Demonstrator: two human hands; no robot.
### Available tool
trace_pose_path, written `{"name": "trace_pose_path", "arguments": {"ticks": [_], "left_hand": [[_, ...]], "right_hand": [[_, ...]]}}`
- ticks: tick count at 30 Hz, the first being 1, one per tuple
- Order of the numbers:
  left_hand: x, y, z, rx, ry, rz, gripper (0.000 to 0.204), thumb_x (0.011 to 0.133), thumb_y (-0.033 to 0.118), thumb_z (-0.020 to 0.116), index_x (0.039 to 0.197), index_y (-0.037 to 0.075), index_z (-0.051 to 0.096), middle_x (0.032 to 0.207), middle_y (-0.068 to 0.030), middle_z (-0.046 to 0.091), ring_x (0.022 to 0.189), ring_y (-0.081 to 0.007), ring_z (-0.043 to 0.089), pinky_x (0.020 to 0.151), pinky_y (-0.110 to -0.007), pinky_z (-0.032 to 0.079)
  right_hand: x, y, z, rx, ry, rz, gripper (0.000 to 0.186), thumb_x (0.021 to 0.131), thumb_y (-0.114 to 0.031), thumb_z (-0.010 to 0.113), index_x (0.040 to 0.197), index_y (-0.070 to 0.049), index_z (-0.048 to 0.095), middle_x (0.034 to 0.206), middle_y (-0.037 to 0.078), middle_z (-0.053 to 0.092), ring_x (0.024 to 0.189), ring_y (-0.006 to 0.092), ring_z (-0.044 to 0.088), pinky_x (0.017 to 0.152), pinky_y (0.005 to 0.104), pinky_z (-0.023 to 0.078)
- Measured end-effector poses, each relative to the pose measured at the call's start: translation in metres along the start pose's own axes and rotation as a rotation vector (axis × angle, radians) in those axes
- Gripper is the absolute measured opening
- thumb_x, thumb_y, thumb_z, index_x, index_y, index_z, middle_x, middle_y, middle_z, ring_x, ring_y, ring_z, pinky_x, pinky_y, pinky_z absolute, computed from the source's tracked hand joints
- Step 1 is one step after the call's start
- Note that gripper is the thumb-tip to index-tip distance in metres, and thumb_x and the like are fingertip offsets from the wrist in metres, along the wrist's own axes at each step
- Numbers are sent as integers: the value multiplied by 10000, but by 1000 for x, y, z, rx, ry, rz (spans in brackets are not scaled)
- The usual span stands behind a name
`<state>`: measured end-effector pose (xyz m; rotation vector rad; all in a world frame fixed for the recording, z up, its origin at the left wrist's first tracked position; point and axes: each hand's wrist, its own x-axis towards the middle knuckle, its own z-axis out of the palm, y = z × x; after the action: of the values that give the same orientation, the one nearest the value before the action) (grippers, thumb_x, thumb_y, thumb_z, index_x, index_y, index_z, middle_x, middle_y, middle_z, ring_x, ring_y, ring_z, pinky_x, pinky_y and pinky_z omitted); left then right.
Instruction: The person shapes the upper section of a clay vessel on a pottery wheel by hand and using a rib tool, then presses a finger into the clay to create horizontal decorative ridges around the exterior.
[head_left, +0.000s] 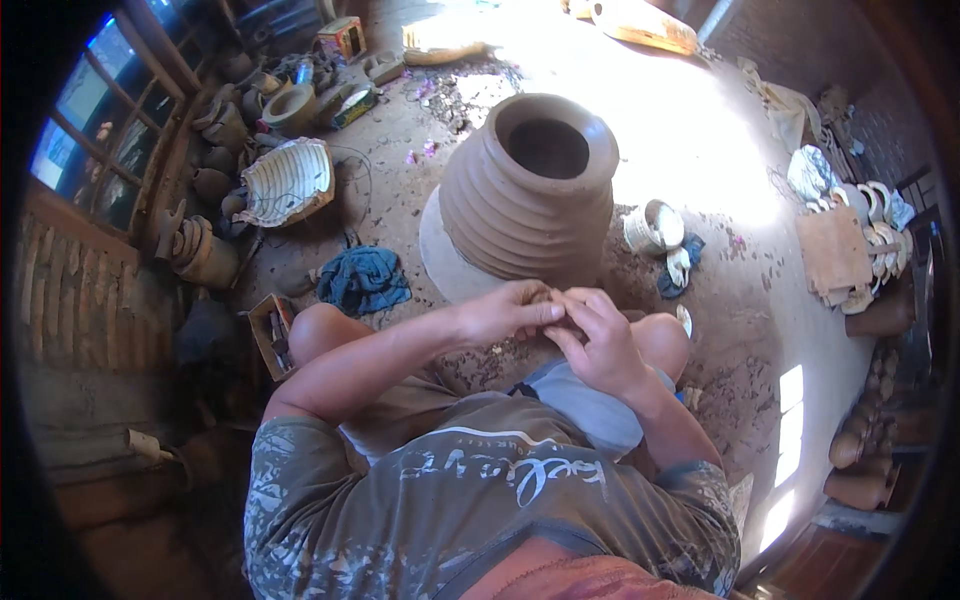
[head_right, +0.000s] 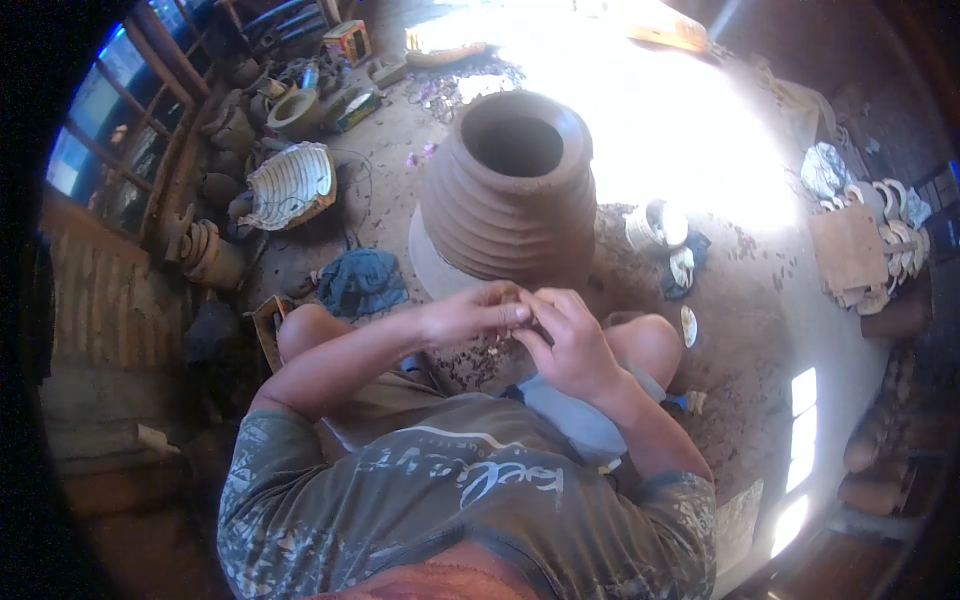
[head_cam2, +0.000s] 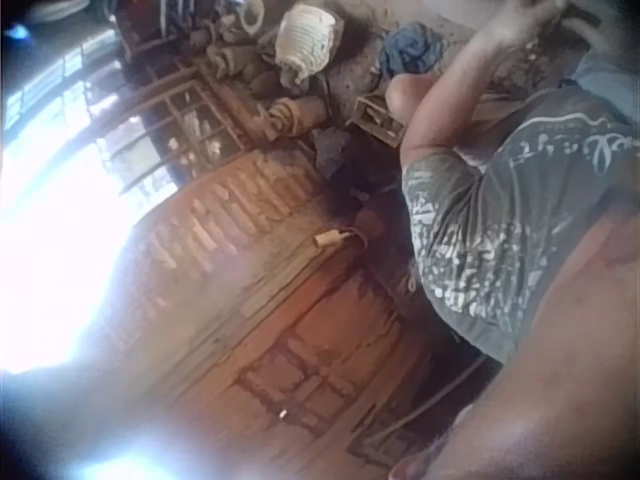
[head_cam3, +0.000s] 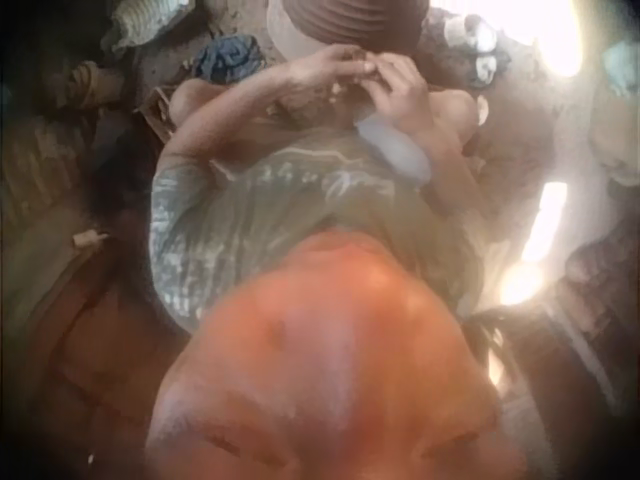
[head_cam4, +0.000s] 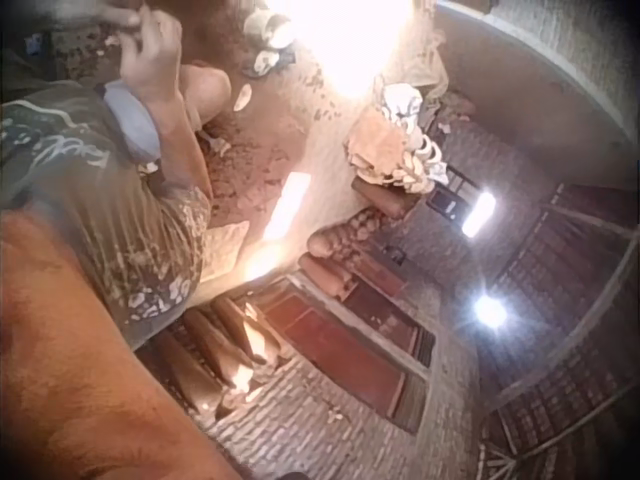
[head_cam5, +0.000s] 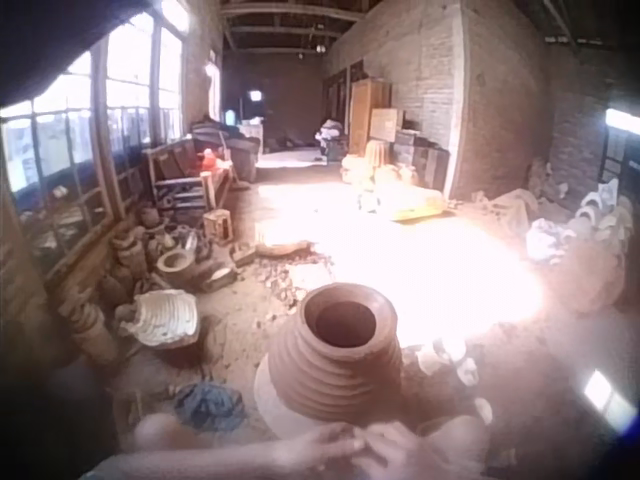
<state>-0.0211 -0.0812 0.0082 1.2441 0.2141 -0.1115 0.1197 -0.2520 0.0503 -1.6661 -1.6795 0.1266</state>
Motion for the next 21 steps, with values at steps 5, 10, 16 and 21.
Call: {"name": "trace_pose_path", "arguments": {"ticks": [5, 10, 16, 21], "left_hand": [[-2, -18, 1, 311, 34, 53, 451, 1092, 459, 652, 1189, 19, 644, 1027, -11, 643, 952, -87, 564, 794, -314, 510], [-8, -5, -4, 205, -22, 29, 472, 1106, 535, 593, 1020, 74, 648, 790, 48, 525, 708, -54, 486, 589, -268, 426], [-4, 13, -8, 30, -82, -40, 545, 1119, 613, 491, 973, 123, 679, 683, 81, 448, 622, -42, 415, 527, -245, 313], [4, 16, -12, 350, 100, 217, 494, 1111, 529, 570, 1075, 48, 680, 770, -1, 565, 703, -128, 544, 640, -318, 452]], "right_hand": [[-7, 9, 5, 104, -46, -2, 218, 889, -49, 780, 1088, 25, 732, 1052, 184, 718, 967, 396, 692, 853, 459, 573], [-3, 7, 10, 63, 31, -49, 191, 873, -29, 795, 1042, 26, 726, 990, 174, 726, 899, 373, 700, 787, 448, 572], [14, 5, -6, -128, 19, -259, 197, 876, -28, 792, 1055, -2, 713, 964, 160, 702, 863, 374, 674, 750, 450, 561], [21, 14, -6, -74, 97, -181, 202, 899, -21, 812, 1056, 51, 707, 1005, 177, 707, 864, 326, 723, 763, 394, 590]]}}
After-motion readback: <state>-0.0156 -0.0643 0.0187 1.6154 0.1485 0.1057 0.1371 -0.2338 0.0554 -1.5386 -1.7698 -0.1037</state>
